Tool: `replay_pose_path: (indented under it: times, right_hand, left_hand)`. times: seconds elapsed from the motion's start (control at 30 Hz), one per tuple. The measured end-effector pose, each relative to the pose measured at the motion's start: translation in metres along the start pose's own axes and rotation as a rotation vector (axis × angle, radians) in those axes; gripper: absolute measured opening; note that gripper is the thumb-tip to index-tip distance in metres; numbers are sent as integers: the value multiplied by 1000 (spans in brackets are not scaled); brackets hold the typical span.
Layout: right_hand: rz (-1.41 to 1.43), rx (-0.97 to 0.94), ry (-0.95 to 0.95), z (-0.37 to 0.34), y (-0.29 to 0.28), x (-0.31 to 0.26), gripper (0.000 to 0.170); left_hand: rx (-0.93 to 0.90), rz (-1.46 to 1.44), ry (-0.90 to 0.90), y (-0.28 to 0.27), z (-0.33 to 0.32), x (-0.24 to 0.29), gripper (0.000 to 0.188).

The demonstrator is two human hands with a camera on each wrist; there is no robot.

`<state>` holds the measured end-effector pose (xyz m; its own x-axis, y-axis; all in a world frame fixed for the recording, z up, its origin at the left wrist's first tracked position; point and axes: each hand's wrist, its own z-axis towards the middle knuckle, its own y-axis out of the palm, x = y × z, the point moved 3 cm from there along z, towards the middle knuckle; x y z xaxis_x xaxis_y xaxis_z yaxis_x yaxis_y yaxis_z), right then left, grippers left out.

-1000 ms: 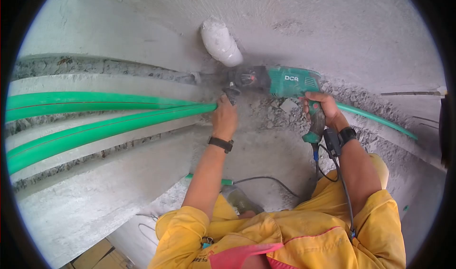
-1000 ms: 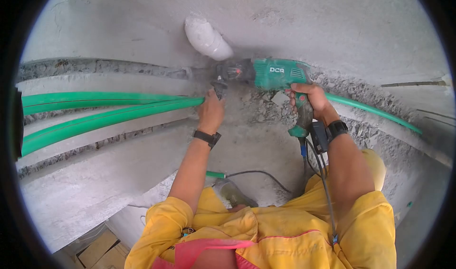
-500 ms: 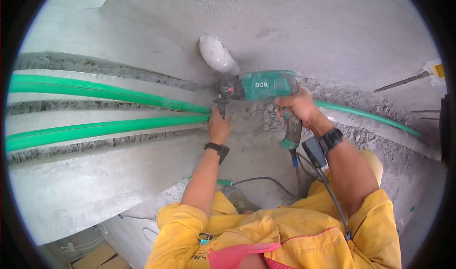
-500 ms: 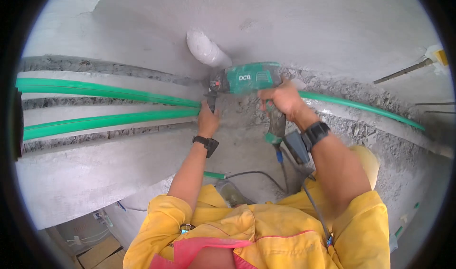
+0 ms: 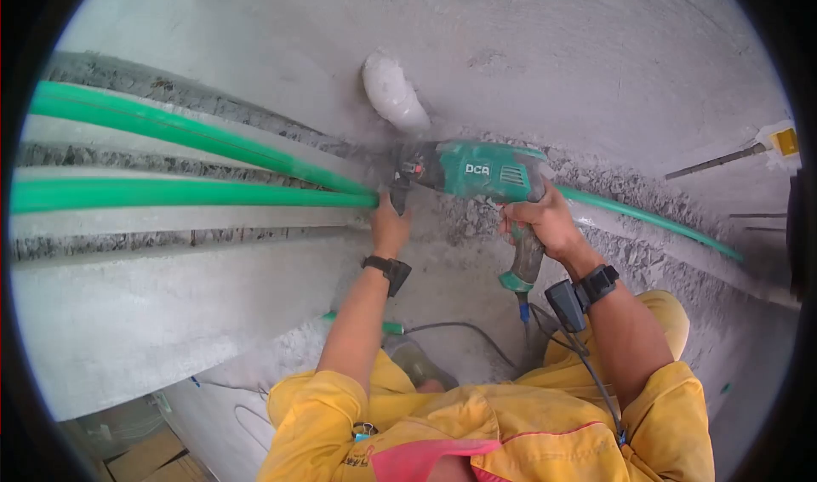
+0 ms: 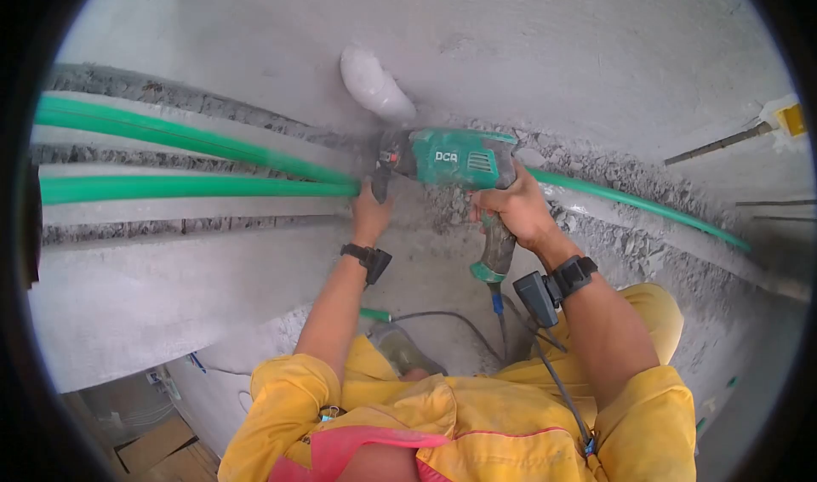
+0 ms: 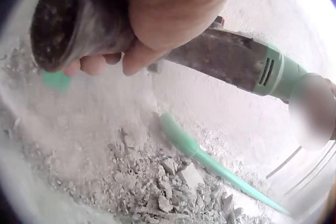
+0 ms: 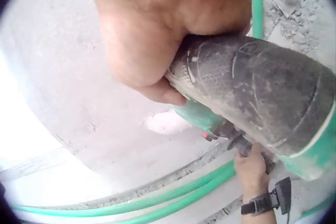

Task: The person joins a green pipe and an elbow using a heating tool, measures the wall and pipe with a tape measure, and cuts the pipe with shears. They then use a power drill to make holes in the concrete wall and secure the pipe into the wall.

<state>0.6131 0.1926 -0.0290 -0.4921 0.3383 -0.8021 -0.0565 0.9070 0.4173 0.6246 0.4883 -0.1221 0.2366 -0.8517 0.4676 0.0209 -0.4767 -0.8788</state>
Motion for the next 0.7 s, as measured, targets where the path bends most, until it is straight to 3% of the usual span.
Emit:
replay_pose_path:
  times: [0.1,0.3,0.4,0.7]
  right_hand:
    - [-24,-1,50,3,6,0,54]
    - [-73,39,77,18,2,-11,51]
    - [-42,5,258,49,-24,-10,37]
    - [13,79,285,44,-17,12,29]
  left_hand:
    - [-93,3,-93,5,-4,-11,53]
    - [-98,88,-46,-2,-9,-9,47]
    - [-145,111,-64,-9,-3,-3,43]
    - [-153,115,-88,-19,-1,-6,43]
